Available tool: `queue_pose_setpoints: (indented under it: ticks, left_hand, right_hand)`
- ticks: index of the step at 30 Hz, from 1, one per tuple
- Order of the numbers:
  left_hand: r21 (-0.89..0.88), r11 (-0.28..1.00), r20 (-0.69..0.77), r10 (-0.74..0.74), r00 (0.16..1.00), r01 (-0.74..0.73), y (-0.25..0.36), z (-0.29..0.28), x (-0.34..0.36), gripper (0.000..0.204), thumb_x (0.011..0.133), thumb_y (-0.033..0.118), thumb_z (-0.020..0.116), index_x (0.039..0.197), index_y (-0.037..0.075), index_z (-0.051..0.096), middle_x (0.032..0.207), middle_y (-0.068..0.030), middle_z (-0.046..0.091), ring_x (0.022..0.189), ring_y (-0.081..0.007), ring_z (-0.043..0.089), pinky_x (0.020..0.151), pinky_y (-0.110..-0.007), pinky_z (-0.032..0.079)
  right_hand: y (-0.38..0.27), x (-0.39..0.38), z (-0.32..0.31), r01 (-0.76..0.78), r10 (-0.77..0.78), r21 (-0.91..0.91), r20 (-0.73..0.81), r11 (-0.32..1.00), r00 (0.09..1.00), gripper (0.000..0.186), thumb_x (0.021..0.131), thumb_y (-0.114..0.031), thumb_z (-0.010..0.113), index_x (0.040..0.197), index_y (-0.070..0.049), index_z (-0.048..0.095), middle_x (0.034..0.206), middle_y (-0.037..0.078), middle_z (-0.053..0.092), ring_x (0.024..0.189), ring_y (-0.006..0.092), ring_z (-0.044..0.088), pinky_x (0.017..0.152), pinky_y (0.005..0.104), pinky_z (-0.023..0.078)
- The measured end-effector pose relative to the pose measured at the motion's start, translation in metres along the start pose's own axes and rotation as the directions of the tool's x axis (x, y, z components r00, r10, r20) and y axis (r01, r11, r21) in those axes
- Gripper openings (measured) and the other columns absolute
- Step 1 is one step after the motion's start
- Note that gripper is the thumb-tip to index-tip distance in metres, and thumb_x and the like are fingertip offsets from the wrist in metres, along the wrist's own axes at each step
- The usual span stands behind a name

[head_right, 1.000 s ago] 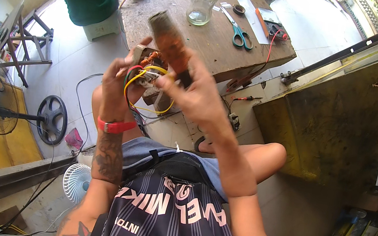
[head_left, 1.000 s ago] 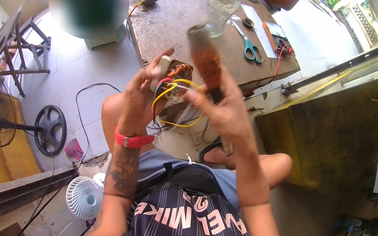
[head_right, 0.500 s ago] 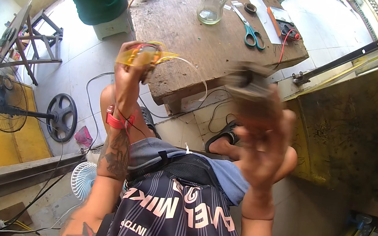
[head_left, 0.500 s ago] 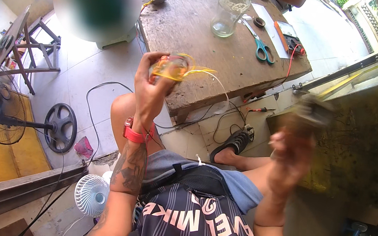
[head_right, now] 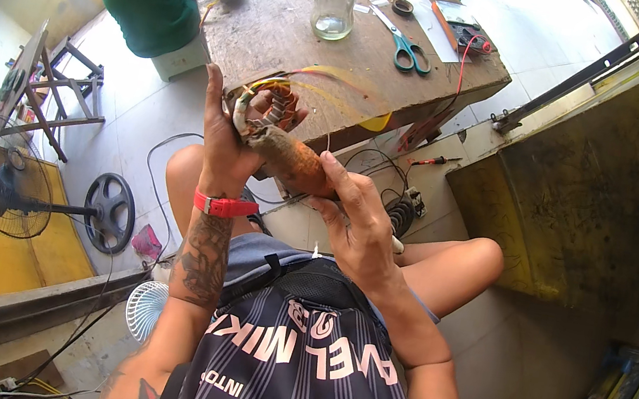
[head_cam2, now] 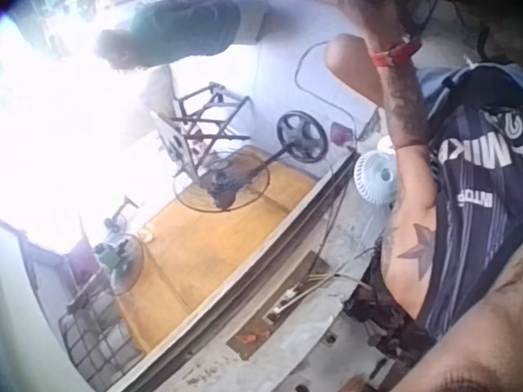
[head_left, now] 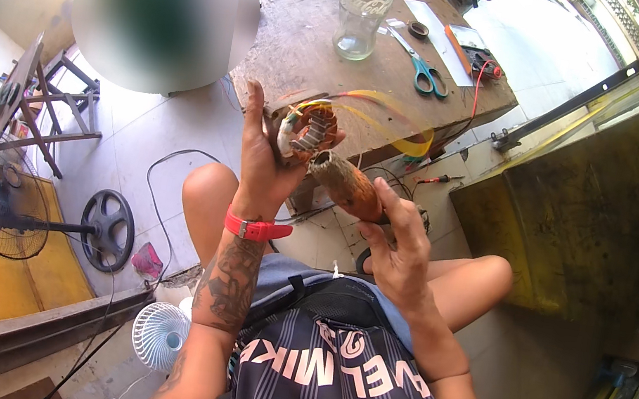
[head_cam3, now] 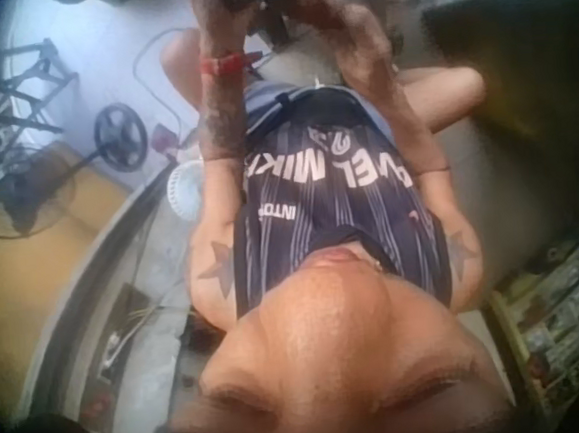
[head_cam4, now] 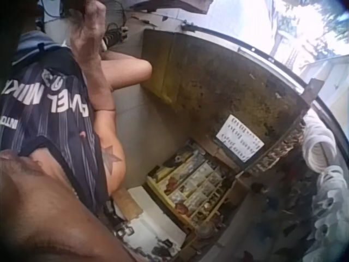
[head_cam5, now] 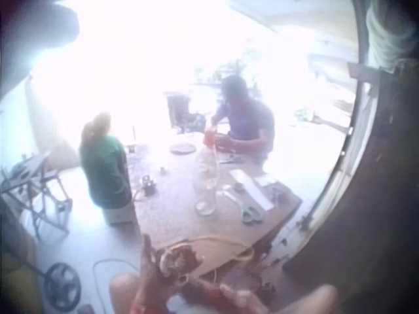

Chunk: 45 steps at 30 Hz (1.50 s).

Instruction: The person solders red and black wires using a soldering iron and solder, then applies a red heat-shrink connector to the joint. They later use a hammer to tap a small motor assembly on the workbench.

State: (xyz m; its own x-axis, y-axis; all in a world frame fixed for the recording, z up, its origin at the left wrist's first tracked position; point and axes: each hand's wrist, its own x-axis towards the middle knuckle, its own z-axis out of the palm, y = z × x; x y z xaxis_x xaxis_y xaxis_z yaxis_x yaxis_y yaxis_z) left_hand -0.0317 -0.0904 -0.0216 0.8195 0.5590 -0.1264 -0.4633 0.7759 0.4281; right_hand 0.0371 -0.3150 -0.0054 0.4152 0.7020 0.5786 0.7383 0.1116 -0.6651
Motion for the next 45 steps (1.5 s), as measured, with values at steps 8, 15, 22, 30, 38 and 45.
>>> queue_pose_setpoints:
  ticks: [8, 15, 22, 30, 38, 45]
  left_hand:
    - [0.167, 0.95, 0.095, 0.252, 0.963, -0.265, -0.005, -0.005, -0.002, 0.06, 0.104, 0.058, 0.053, 0.129, 0.003, 0.058, 0.117, -0.0191, 0.071, 0.101, -0.0341, 0.075, 0.097, -0.052, 0.062]
    - [0.041, 0.953, 0.286, 0.276, 0.918, -0.299, 0.001, -0.009, -0.003, 0.055, 0.102, 0.045, 0.046, 0.133, 0.0, 0.056, 0.129, -0.0287, 0.066, 0.113, -0.0424, 0.071, 0.096, -0.053, 0.062]
    - [0.44, 0.799, 0.25, 0.328, 0.911, -0.409, 0.011, -0.01, -0.007, 0.054, 0.101, 0.044, 0.048, 0.132, 0.0, 0.055, 0.13, -0.0275, 0.066, 0.113, -0.0398, 0.071, 0.099, -0.05, 0.061]
    - [-0.029, 0.995, 0.015, 0.097, 0.995, -0.096, 0.018, 0.002, -0.023, 0.068, 0.106, 0.054, 0.052, 0.147, 0.0, 0.05, 0.134, -0.0211, 0.066, 0.118, -0.0366, 0.069, 0.102, -0.054, 0.057]
    - [0.058, 0.962, 0.23, 0.247, 0.941, -0.266, 0.025, -0.021, -0.03, 0.089, 0.106, 0.07, 0.038, 0.145, -0.009, 0.05, 0.14, -0.0273, 0.063, 0.13, -0.0412, 0.061, 0.109, -0.055, 0.052]
    - [0.183, 0.909, 0.167, 0.346, 0.923, -0.374, 0.011, -0.03, -0.02, 0.082, 0.103, 0.064, 0.041, 0.133, -0.009, 0.06, 0.124, -0.0252, 0.069, 0.117, -0.0396, 0.068, 0.104, -0.047, 0.055]
  right_hand:
    - [-0.008, -0.021, -0.022, 0.044, -0.025, 0.34, -0.059, 0.939, 0.998, 0.05, 0.104, -0.005, 0.065, 0.152, 0.001, 0.054, 0.11, 0.018, 0.07, 0.08, 0.02, 0.069, 0.067, 0.0349, 0.058]
    - [-0.028, 0.005, 0.0, -0.327, 0.307, 0.14, 0.147, 0.934, 0.94, 0.035, 0.105, -0.005, 0.062, 0.139, 0.002, 0.063, 0.108, 0.011, 0.074, 0.071, 0.016, 0.069, 0.065, 0.0338, 0.058]
    - [0.003, -0.006, 0.009, -0.168, 0.225, -0.212, 0.283, 0.963, 0.932, 0.052, 0.103, -0.008, 0.066, 0.151, 0.005, 0.052, 0.109, 0.017, 0.074, 0.072, 0.025, 0.068, 0.068, 0.0404, 0.059]
    - [0.007, 0.003, 0.021, -0.137, 0.153, -0.085, 0.216, 0.987, 0.964, 0.064, 0.104, -0.015, 0.068, 0.162, -0.006, 0.041, 0.101, 0.021, 0.066, 0.082, 0.0398, 0.065, 0.076, 0.0444, 0.056]
    - [0.003, -0.003, 0.008, -0.06, 0.058, 0.07, 0.032, 0.996, 0.998, 0.062, 0.098, -0.003, 0.073, 0.156, -0.005, 0.05, 0.117, 0.016, 0.064, 0.083, 0.0198, 0.066, 0.069, 0.0323, 0.057]
    - [0.005, 0.002, 0.003, 0.004, 0.115, -0.3, 0.378, 0.954, 0.919, 0.066, 0.095, 0.002, 0.071, 0.157, -0.007, 0.053, 0.102, 0.018, 0.07, 0.084, 0.0312, 0.071, 0.072, 0.0378, 0.06]
